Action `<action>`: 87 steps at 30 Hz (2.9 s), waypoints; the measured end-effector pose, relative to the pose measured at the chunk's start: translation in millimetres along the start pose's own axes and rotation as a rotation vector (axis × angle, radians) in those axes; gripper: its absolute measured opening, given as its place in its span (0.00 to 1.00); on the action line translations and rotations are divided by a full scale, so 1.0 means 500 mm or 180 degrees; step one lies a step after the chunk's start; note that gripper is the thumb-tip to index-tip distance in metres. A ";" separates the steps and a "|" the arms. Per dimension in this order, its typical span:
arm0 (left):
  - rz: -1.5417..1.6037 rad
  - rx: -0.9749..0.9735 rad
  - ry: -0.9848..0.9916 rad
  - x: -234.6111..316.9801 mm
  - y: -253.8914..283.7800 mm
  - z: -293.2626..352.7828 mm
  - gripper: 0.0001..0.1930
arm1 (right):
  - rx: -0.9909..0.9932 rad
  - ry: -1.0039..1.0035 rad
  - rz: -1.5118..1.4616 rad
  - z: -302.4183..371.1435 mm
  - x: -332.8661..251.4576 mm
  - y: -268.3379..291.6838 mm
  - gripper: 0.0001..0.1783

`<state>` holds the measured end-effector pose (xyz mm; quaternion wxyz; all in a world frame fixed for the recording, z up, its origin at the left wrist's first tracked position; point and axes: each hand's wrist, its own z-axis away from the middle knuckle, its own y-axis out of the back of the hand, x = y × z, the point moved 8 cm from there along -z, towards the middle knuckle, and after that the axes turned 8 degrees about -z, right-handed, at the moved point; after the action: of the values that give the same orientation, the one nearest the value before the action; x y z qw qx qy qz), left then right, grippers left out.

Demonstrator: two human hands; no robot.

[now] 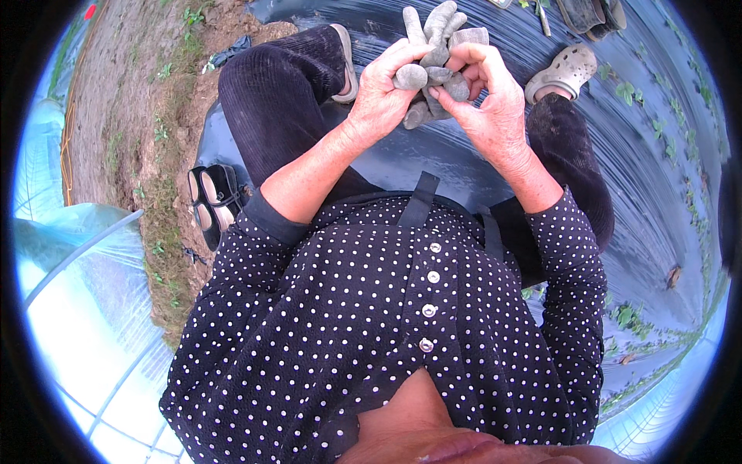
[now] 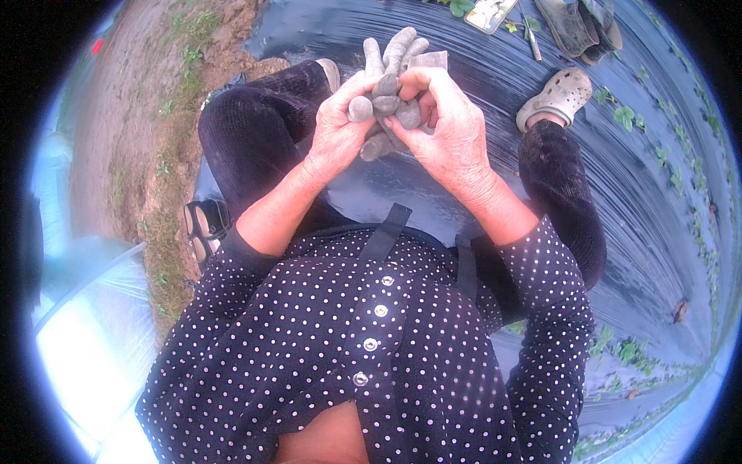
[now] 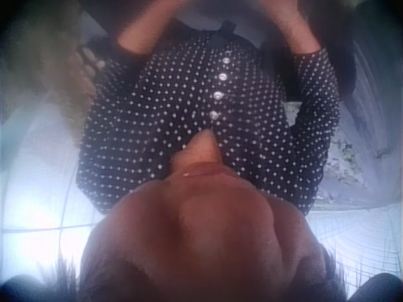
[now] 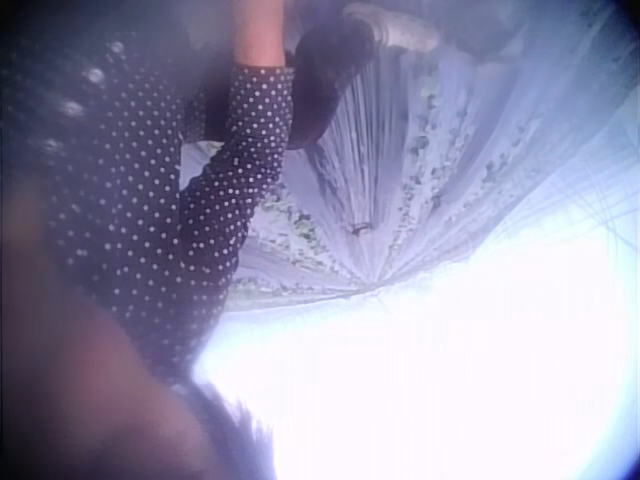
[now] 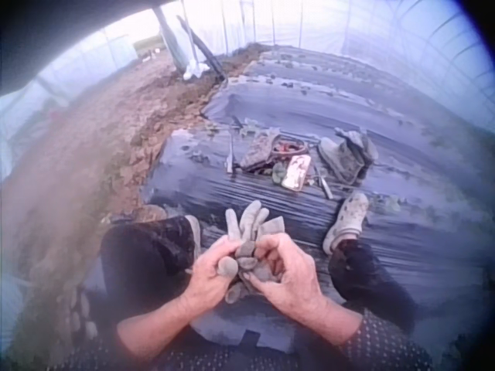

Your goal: The person sits on the ground in a greenhouse and repairs a pair of gray gloves by hand, manipulating the fabric and stitching. They also briefly handle a small handbag and place it on the ground.

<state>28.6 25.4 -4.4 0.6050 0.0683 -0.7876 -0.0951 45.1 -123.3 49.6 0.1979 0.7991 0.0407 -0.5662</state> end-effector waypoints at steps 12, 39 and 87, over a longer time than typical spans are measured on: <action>-0.0314 -0.0044 -0.0451 0.042 0.004 -0.004 0.13 | -0.0107 0.0477 0.0363 0.002 -0.014 0.000 0.19; 0.1815 -0.0263 0.1265 -0.040 -0.035 0.027 0.14 | 0.0120 -0.0405 -0.0135 0.009 0.057 0.010 0.16; 0.1599 -0.0076 0.1616 -0.053 -0.023 0.032 0.15 | 0.0265 -0.1785 -0.1984 0.026 0.126 -0.018 0.11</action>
<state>19.8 21.0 -35.9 0.7867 -0.1130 -0.6032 0.0675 53.1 -129.7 -14.7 -0.0119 0.5708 0.2021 -0.7958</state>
